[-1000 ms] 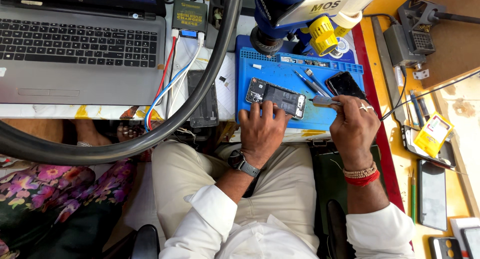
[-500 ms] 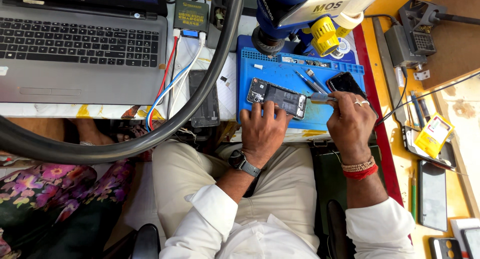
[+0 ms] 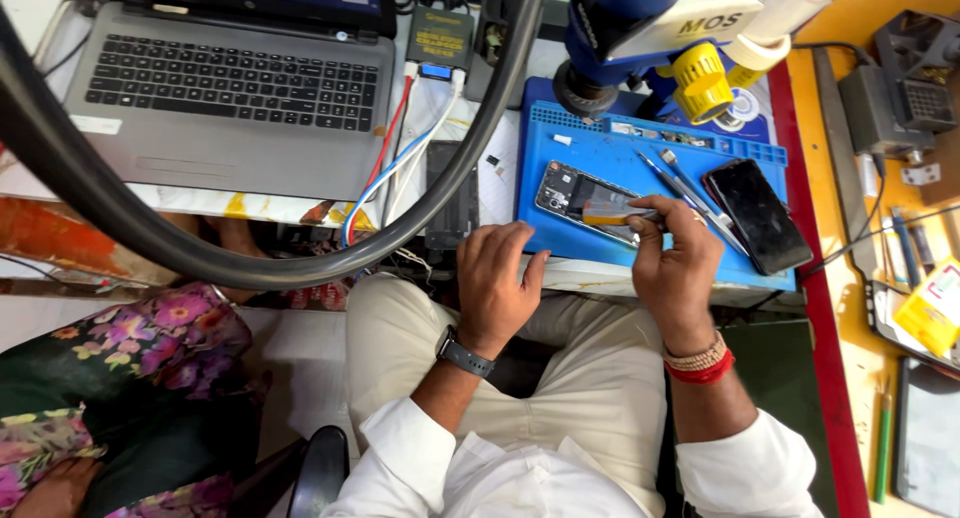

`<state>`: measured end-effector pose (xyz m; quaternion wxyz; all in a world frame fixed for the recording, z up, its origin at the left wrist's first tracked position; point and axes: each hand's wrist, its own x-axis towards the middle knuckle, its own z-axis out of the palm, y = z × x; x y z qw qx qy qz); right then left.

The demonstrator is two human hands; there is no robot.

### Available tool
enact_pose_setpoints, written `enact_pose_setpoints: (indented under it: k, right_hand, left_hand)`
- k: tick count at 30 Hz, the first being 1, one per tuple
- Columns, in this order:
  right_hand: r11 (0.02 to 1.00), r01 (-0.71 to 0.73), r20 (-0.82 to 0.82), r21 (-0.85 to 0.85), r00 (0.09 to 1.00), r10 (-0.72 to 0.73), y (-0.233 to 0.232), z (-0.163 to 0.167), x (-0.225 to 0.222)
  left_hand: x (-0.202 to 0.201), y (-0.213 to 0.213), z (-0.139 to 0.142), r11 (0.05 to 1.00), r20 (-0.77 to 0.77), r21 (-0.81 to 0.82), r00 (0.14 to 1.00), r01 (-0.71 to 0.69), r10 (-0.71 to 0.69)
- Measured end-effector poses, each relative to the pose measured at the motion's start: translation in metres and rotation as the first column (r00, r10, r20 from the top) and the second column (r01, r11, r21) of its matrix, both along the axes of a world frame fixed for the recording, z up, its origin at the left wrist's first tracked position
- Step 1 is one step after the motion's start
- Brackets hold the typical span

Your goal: The person pries and works on the disassembled internals of a smartphone on a blue mat using a screwdriver-like tool, then handles a small bottle applying liquid to the phone. They briefly take cash from a customer and hand over a phone, then resume applying liquid and working on the device.

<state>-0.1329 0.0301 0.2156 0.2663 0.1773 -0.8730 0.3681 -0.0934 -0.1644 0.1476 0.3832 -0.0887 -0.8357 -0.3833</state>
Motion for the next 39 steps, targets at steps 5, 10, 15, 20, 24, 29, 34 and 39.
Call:
enact_pose_setpoints:
  k: [5,10,15,20,24,29,34,39]
  right_hand:
    - [0.998,-0.046,-0.068,0.039,0.996,0.049,-0.021,0.0,-0.013]
    - [0.997,-0.049,-0.02,0.067,0.999,0.051,-0.028,-0.002,-0.019]
    - [0.989,-0.038,-0.066,0.144,0.997,0.047,-0.033,-0.006,-0.02]
    - [0.982,-0.047,-0.122,0.185,0.99,0.071,-0.037,-0.005,-0.025]
    - [0.979,-0.032,-0.128,0.203,0.99,0.059,-0.039,-0.004,-0.027]
    - [0.978,-0.02,-0.125,0.206,0.991,0.047,-0.041,-0.004,-0.025]
    - [0.969,-0.027,-0.154,0.245,0.986,0.066,-0.044,-0.001,-0.023]
    - [0.963,-0.038,-0.148,0.267,0.986,0.08,-0.045,0.004,-0.016]
  left_hand:
    - [-0.012,-0.01,0.003,0.98,0.046,0.191,0.997,0.057,-0.067]
    - [-0.019,-0.014,0.003,0.976,0.058,0.205,0.994,0.074,-0.088]
    - [-0.012,-0.008,-0.002,0.976,0.065,0.211,0.995,0.058,-0.073]
    - [-0.012,-0.007,-0.007,0.975,0.082,0.216,0.994,0.054,-0.073]
    - [-0.012,-0.007,-0.007,0.982,0.081,0.186,0.996,0.028,-0.044]
    - [-0.009,-0.007,-0.008,0.984,0.11,0.176,0.993,0.017,-0.037]
    - [-0.009,-0.009,-0.009,0.982,0.131,0.187,0.99,0.028,-0.053]
    - [-0.009,-0.012,-0.004,0.98,0.102,0.185,0.991,0.067,-0.087]
